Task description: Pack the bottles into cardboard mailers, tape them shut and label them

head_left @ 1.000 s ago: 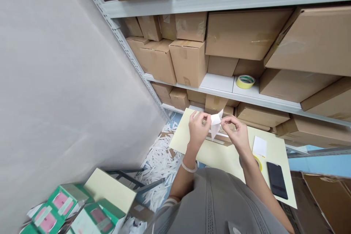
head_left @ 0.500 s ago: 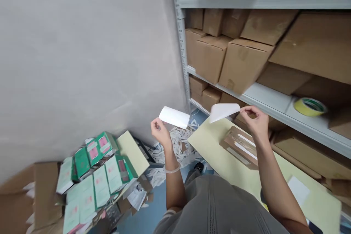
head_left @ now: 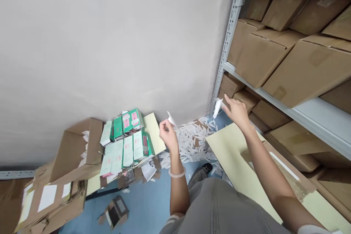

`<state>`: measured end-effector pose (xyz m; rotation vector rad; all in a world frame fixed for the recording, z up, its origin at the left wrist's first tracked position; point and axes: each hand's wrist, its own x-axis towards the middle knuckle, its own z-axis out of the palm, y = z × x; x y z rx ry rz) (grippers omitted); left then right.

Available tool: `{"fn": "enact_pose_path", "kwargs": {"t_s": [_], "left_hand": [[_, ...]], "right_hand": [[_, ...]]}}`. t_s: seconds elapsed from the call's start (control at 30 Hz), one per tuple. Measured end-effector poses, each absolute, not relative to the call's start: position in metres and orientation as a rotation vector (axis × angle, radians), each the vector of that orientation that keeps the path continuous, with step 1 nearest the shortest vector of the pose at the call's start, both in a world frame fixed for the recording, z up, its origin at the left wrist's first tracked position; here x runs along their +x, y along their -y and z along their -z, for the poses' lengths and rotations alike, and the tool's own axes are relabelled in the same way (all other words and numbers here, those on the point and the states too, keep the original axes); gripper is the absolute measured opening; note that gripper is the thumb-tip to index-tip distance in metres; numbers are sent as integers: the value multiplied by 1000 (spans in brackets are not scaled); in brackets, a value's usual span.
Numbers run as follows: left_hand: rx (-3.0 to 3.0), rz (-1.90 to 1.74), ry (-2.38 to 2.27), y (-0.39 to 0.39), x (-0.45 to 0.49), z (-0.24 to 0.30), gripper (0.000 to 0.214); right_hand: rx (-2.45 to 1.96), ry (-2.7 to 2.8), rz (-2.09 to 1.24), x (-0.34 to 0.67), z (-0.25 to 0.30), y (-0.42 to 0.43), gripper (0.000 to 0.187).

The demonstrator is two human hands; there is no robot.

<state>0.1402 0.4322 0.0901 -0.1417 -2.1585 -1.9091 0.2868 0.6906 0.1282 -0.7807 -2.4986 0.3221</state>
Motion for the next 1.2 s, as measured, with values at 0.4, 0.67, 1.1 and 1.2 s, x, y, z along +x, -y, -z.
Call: {"fn": "enact_pose_path", "kwargs": {"t_s": [0.4,0.67,1.1,1.2], "left_hand": [[-383,1967,2201,-472,165,-102,25],[-1210,1920,2110,-547,238,-122,24],[-2383,1438,1535,-601,368,-136,28],[-2207,1721,1655,-610,375,-132,30]], "right_hand": [[-951,2324,-576,347,-114,-699,66],[-775,1933,-1473,389,-133,-643,51],[-1024,1164,-1266,497,-153,-635,35],[-1067,1034,-1107,516,-146,-635,35]]}}
